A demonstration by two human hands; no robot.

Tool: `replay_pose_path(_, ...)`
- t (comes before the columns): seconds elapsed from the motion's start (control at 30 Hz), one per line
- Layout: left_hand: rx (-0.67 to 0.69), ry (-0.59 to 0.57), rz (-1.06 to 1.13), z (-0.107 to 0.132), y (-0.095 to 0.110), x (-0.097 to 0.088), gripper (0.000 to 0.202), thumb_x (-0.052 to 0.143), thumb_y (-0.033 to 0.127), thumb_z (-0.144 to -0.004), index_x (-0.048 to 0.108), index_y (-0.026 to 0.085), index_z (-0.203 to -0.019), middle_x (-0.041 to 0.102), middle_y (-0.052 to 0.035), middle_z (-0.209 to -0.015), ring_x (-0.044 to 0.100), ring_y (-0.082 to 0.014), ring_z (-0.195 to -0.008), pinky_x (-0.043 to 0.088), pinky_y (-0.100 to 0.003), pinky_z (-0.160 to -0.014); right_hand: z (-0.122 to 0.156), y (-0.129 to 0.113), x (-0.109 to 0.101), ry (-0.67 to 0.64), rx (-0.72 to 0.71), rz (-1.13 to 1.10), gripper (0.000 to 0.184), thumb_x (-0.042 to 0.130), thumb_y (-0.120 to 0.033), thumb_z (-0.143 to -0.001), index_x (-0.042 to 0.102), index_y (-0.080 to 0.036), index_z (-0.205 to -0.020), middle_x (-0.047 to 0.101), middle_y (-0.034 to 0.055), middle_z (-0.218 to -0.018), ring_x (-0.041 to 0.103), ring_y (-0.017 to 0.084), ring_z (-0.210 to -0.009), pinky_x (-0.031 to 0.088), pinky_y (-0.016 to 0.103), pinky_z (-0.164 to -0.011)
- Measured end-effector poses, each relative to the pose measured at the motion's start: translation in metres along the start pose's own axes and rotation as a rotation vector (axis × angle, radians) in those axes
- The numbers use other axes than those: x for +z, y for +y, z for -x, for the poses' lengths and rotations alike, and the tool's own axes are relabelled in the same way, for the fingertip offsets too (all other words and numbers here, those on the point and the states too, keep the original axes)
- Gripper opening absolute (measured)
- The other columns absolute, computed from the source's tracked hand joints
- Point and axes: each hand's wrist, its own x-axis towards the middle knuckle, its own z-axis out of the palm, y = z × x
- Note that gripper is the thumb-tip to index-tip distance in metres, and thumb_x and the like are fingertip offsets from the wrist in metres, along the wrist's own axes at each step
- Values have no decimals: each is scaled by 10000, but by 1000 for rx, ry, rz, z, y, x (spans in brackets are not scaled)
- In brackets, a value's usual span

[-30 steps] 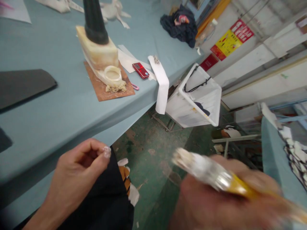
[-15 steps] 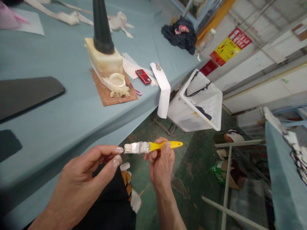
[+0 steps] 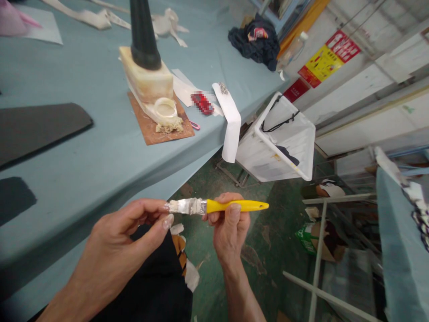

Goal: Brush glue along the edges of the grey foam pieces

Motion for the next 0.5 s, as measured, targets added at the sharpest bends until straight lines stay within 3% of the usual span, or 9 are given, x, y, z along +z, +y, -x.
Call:
replay_pose_path(0.2,-28,-17,49,-1,-2,0,158,615,230,-877,746,228,-789,750,52,-681,669,-84,-579,516,-163,-583,3,-1,-3,-25,-99,54,358,732,-592,-980,709,-258,-854,578,-66,-601,532,94,-463,543,210,-496)
replay_pose_path(0.4,8,14,-15,-3,-8,0,155,596,206,-841,728,212,-760,709,61,-631,634,-68,-547,485,-149,-570,5,-5,-3,-93,-8,41,381,699,-623,-995,725,-251,-915,461,-113,-467,418,78,-363,500,197,-444)
replay_pose_path(0.5,6,63,-51,-3,-8,3,160,585,214,-813,703,206,-706,664,67,-581,589,-57,-501,453,-137,-533,12,-12,-7,-117,-80,127,349,656,-558,-1037,716,-250,-883,516,-88,-515,479,84,-412,509,214,-488)
